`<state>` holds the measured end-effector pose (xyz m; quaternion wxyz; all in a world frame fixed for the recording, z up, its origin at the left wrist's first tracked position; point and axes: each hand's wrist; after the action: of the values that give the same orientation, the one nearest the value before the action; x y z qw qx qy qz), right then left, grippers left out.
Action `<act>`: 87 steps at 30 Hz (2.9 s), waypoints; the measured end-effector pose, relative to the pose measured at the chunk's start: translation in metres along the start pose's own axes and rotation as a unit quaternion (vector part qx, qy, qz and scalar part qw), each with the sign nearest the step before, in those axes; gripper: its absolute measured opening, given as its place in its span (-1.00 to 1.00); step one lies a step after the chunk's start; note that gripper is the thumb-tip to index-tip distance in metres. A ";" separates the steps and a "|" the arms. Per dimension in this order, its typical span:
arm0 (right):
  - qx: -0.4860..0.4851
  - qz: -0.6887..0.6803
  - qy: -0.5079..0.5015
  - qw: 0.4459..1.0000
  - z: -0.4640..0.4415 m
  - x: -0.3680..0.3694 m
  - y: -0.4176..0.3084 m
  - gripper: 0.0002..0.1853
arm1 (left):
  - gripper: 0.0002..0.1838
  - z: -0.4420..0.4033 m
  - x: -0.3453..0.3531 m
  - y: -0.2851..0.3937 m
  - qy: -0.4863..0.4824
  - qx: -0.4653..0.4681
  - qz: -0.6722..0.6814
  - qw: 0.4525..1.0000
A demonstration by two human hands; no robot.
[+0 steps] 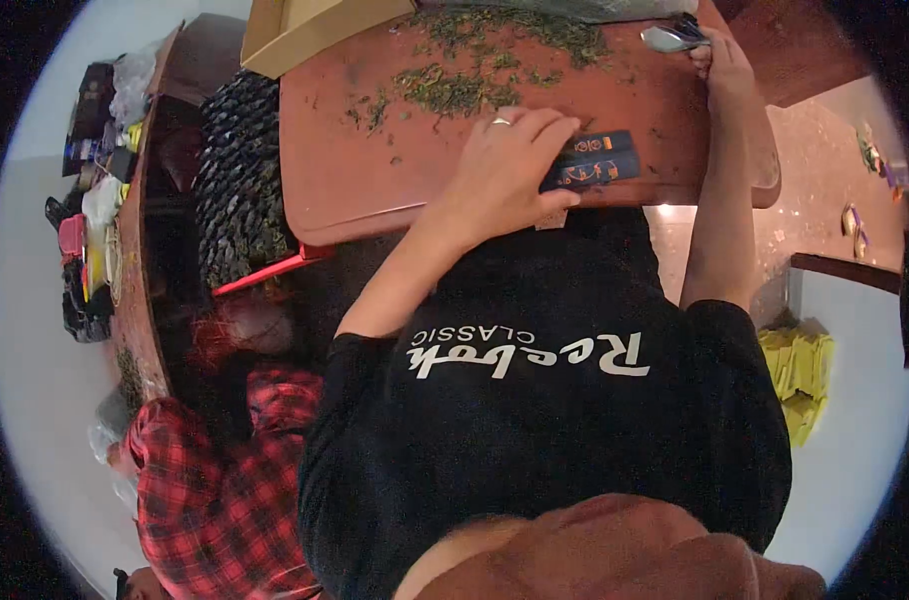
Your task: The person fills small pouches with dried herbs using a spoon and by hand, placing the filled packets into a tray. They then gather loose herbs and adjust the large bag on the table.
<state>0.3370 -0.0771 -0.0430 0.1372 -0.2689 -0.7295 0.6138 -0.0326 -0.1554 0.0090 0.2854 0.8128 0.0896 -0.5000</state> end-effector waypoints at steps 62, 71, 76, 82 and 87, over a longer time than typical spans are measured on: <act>-0.085 -0.097 -0.085 0.988 0.080 0.084 -0.114 -0.76 | -0.40 -0.102 0.035 -0.071 0.317 -0.030 0.065 0.946; -0.249 0.030 -0.024 0.968 0.094 0.086 -0.121 -0.77 | -0.44 -0.099 0.032 -0.071 0.315 -0.045 0.043 0.947; -0.082 -0.181 -0.087 0.976 0.085 0.077 -0.111 -0.79 | -0.44 -0.099 0.038 -0.074 0.339 -0.033 0.056 0.939; -0.163 -0.042 -0.055 0.984 0.094 0.086 -0.111 -0.78 | -0.42 -0.099 0.040 -0.078 0.321 -0.022 0.057 0.945; -0.290 0.077 -0.035 0.953 0.102 0.089 -0.123 -0.82 | -0.43 -0.100 0.038 -0.078 0.343 -0.025 0.050 0.938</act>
<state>0.1821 -0.1237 0.0431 -0.0200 -0.3307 -0.8577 0.3931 0.0280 -0.0415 -0.0192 0.2823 0.9308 0.1543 -0.1733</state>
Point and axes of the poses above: each hand's wrist, its own z-axis away from the middle knuckle, its own x-axis out of the palm, y = z × x, and after that the axes turned 2 degrees about x, right-handed
